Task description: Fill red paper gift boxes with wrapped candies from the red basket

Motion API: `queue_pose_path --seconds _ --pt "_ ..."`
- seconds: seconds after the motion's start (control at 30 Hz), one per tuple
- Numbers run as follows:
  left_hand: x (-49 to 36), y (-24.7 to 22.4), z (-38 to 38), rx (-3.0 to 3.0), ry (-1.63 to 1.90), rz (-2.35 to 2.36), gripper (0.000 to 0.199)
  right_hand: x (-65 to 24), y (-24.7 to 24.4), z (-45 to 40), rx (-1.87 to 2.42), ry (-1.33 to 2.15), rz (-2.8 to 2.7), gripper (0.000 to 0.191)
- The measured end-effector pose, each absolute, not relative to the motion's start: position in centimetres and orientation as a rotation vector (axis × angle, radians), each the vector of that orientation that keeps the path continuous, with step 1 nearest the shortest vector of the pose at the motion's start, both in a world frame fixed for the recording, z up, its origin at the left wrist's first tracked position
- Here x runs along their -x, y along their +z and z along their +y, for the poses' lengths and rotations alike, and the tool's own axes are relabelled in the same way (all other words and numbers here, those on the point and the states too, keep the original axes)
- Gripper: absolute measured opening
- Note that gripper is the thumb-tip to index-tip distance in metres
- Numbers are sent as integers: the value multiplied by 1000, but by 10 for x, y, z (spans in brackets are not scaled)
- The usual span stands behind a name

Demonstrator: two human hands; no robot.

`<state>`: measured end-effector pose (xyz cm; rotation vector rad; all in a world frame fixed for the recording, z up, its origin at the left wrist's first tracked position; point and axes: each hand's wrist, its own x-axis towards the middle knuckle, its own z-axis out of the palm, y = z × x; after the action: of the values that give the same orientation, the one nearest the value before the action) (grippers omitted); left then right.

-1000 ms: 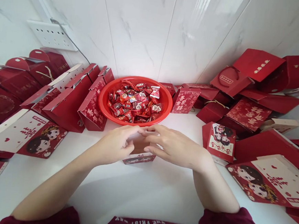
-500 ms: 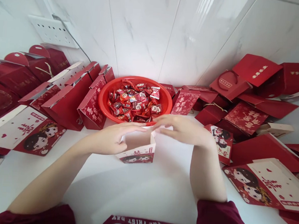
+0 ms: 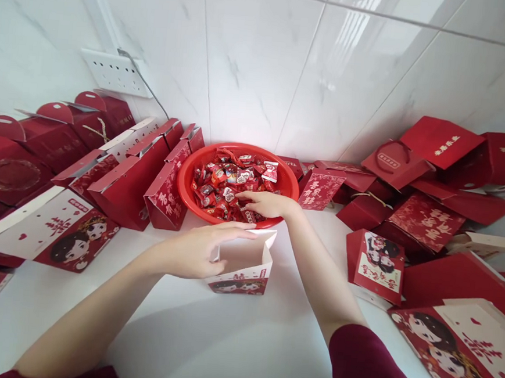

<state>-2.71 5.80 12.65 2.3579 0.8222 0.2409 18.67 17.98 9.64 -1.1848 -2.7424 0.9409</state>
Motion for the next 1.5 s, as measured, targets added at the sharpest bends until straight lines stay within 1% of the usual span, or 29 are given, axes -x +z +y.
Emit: queue_pose_path --seconds 0.1,0.23,0.33,0.4,0.5,0.53,0.63,0.67,0.77,0.83,0.9,1.07,1.17,1.23,1.33,1.4,1.5 --pt "27 128 58 -2362 232 806 79 -191 85 182 1199 931 -2686 52" --pt "26 131 58 -2343 213 819 73 -190 77 185 1206 922 -2716 52" --pt "27 130 59 -2313 203 830 73 -185 76 189 1179 942 -2772 50" --pt "28 129 60 -2307 201 833 74 -182 76 190 1176 939 -2773 43" --pt "29 127 61 -2311 198 841 77 -183 78 187 1183 890 -2687 22" --pt "29 127 61 -2310 196 848 77 -185 79 185 1186 859 -2634 19" --pt "30 126 60 -2294 182 873 77 -195 80 176 1150 805 -2449 22" --pt "30 126 60 -2289 180 877 77 -199 80 173 1105 862 -2367 23" --pt "30 125 61 -2286 181 873 76 -207 80 165 952 1177 -2068 29" --pt "30 125 62 -2295 183 859 76 -210 81 160 903 1305 -1941 34" --pt "30 125 62 -2305 190 846 75 -213 86 154 882 1305 -1913 34" --pt "29 129 62 -2305 172 863 76 -223 112 128 834 1126 -1899 31" --pt "26 132 59 -2307 167 870 77 -232 130 107 751 1158 -1843 29" --pt "24 134 56 -2302 174 848 74 -236 140 93 665 1265 -1889 28" --pt "21 137 51 -2298 183 795 73 -237 151 75 571 1410 -2173 28" --pt "20 138 49 -2298 176 781 74 -236 157 67 579 1373 -2354 25" --pt "18 137 47 -2298 162 746 75 -237 164 61 665 1144 -2420 21"
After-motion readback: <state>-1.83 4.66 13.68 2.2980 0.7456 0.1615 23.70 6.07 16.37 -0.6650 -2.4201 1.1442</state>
